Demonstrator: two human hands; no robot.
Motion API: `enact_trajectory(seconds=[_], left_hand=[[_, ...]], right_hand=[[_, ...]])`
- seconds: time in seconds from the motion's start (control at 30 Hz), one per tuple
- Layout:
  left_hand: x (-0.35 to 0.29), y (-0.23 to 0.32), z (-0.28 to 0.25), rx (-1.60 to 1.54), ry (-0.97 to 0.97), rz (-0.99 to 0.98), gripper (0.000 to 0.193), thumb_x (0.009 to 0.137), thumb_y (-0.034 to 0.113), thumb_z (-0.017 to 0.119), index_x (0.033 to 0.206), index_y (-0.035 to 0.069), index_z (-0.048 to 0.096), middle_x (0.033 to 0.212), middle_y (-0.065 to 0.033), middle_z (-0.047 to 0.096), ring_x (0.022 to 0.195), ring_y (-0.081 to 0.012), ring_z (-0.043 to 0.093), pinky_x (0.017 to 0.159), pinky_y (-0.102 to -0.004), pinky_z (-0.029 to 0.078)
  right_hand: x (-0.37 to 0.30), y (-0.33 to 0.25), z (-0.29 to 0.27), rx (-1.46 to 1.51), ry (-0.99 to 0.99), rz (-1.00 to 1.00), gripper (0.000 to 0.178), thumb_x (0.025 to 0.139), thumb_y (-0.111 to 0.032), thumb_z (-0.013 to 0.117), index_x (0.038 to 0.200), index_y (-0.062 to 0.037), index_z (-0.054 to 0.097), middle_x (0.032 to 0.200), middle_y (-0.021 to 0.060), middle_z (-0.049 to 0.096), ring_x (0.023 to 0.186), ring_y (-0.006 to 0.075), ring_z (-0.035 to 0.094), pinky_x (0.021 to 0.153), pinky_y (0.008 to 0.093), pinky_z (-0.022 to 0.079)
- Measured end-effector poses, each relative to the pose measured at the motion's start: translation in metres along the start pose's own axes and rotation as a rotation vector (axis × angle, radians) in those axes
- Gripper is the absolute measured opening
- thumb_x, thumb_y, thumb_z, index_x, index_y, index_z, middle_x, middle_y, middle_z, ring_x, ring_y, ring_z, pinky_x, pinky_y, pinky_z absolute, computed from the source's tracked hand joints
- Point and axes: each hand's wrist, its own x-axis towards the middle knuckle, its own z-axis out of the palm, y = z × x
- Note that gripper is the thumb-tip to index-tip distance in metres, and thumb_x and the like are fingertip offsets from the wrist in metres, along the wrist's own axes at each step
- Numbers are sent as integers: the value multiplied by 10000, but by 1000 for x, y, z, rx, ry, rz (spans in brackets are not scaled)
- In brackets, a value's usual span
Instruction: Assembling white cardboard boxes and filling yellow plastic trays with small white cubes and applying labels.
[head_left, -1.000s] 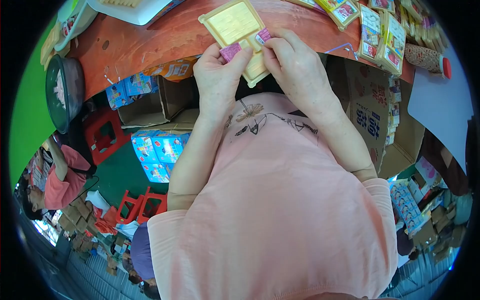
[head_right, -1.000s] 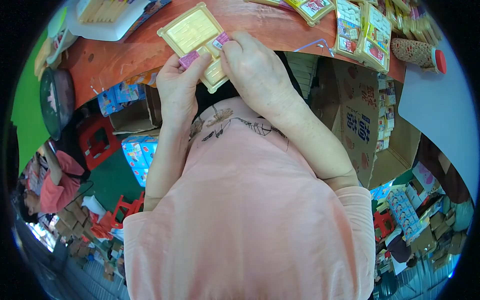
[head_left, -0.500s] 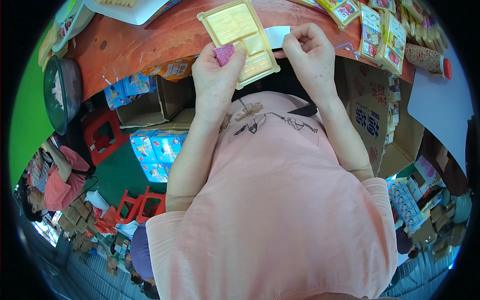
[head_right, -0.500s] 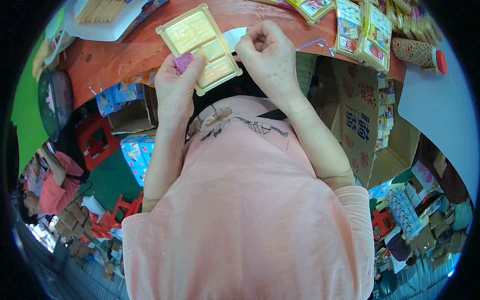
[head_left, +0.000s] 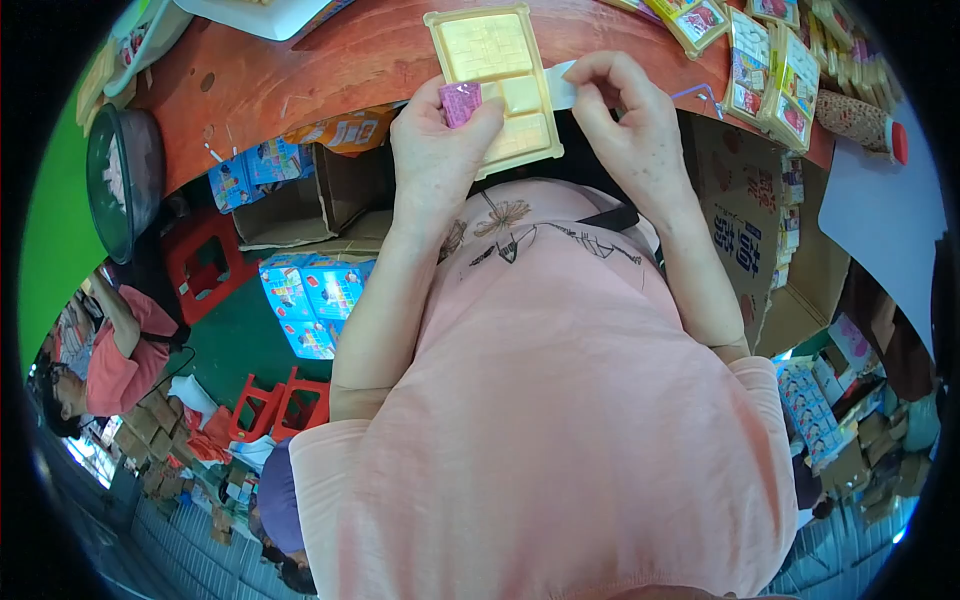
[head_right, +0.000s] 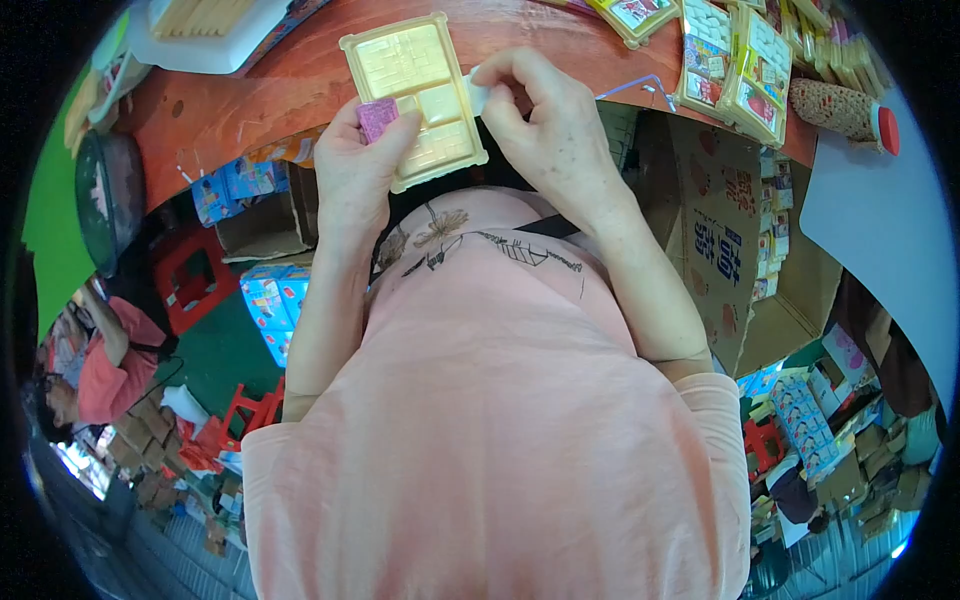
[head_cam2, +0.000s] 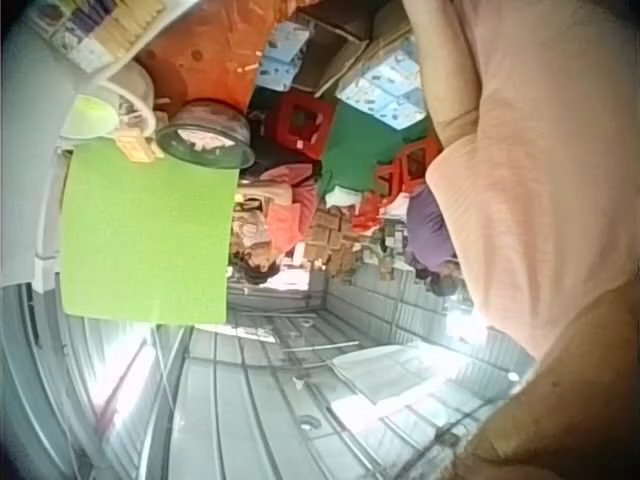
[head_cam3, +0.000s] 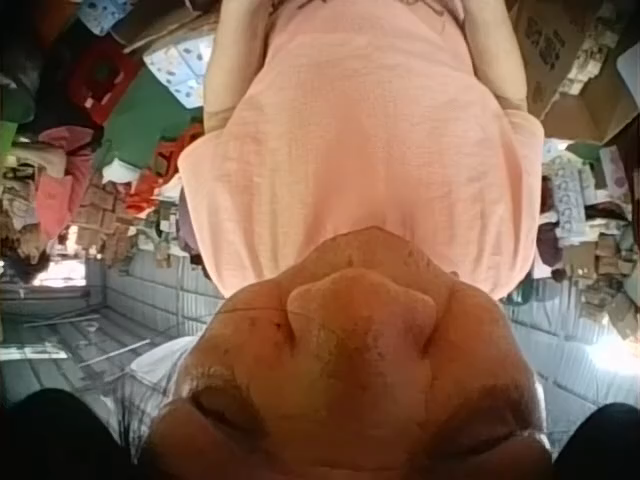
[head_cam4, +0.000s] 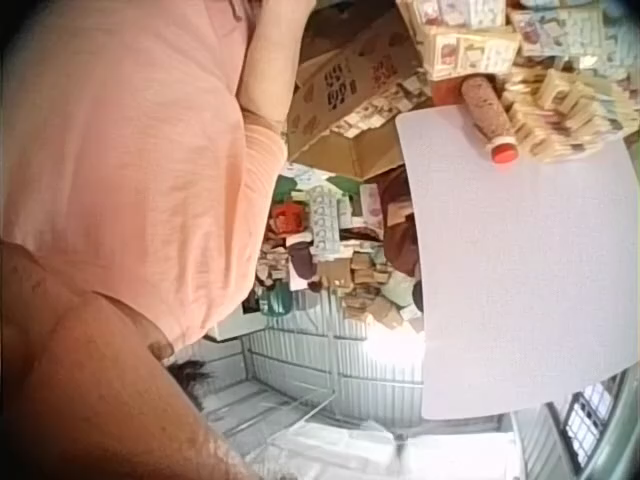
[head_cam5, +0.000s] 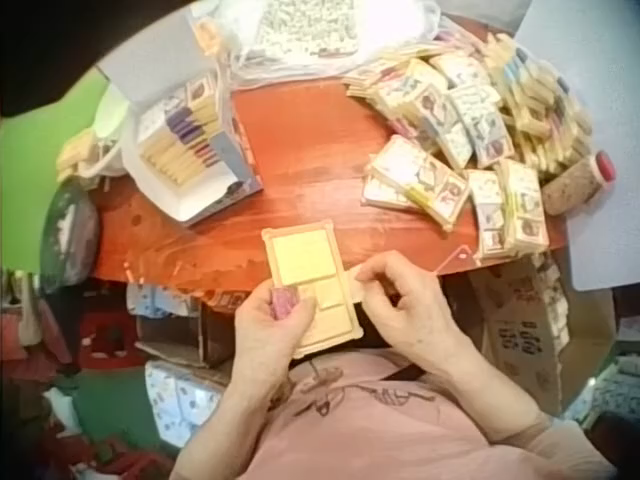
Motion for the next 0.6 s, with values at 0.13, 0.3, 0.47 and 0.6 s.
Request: enact_trajectory(seconds=[0.13,0.3,0.47,0.6], left_hand=[[-1,-2,4,-94,-2,41,353,900,53,725,1221,-59,630,1066,-81,732,919,-94,687,847,-258,562],[1,2,-1,-182,-25,12,344,920,44,711,1240,-43,618,1097,-79,723,945,-95,683,854,-262,560],[-7,11,2,-142,-3,109,335,923,41,715,1234,-38,618,1096,-68,720,939,-85,674,850,-253,552],[-14,14,17,-191,-16,144,323,927,42,715,1227,-35,622,1074,-61,720,935,-81,670,848,-247,548]], right_hand=[[-2,12,-6,154,-126,68,261,1038,-80,493,1263,-5,604,1067,68,671,928,81,632,867,254,516],[-2,12,-12,509,-41,-22,404,1069,-193,483,1421,3,450,1073,106,648,921,148,655,869,280,529],[-17,0,2,552,-29,122,629,1002,-118,623,1505,36,279,1189,141,596,955,209,666,922,326,538],[-21,-12,19,645,-66,306,545,984,-235,711,1413,29,503,1249,121,658,1084,141,641,946,287,511]])
